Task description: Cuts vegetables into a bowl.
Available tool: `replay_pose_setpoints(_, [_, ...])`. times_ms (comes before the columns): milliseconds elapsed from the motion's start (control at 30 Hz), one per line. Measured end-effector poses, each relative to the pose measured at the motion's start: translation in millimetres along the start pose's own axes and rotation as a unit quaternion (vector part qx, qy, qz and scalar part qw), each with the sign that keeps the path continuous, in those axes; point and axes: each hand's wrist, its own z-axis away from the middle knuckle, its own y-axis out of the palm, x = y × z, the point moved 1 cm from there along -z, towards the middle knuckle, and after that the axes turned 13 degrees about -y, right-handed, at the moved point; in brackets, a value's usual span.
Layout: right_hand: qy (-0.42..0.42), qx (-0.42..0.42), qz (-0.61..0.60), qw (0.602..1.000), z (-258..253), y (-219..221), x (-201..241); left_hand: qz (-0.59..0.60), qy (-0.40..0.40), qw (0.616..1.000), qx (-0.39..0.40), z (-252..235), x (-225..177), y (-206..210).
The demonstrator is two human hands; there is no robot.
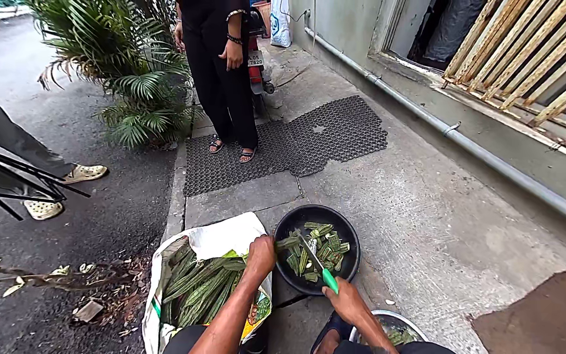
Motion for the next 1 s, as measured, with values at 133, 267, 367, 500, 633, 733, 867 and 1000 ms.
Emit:
replay_pose_setpoints(133, [-0.005, -0.033, -0.044, 0.998, 2, -18, 5, 0.056, 0.002, 0.997, 0.047, -6, 7, 10])
replay_pose_setpoints(267, [-0.076, -0.183, -0.077, 0.977, 0, -32, 14, 0.067, 0.051, 0.996, -0.002, 3, 0, 5])
replay_pose_setpoints(367, [-0.106, -0.23, -0.079, 0.964, -2, -33, 14, 0.084, 0.057, 0.995, 0.0, 3, -2, 6])
replay_pose_setpoints(500, [-0.1, -0.249, -0.082, 0.96, 1, -37, 14, 0.225, 0.082, 0.971, 0.026, 1, -6, 15])
replay_pose_setpoints(633, [-0.11, -0.275, -0.086, 0.951, 0, -39, 13, 0.301, 0.13, 0.943, -0.052, 8, -17, -2])
replay_pose_setpoints(733, [-0.119, -0.276, -0.073, 0.951, 1, -39, 14, 0.323, 0.127, 0.931, -0.115, 3, -11, -24])
replay_pose_setpoints(867, [-0.141, -0.261, -0.058, 0.953, 3, -44, 26, 0.347, 0.142, 0.924, -0.083, 11, 27, -77])
replay_pose_setpoints(1000, [-0.161, -0.262, -0.054, 0.95, -2, -42, 36, 0.332, 0.103, 0.938, 0.002, 10, 119, -103])
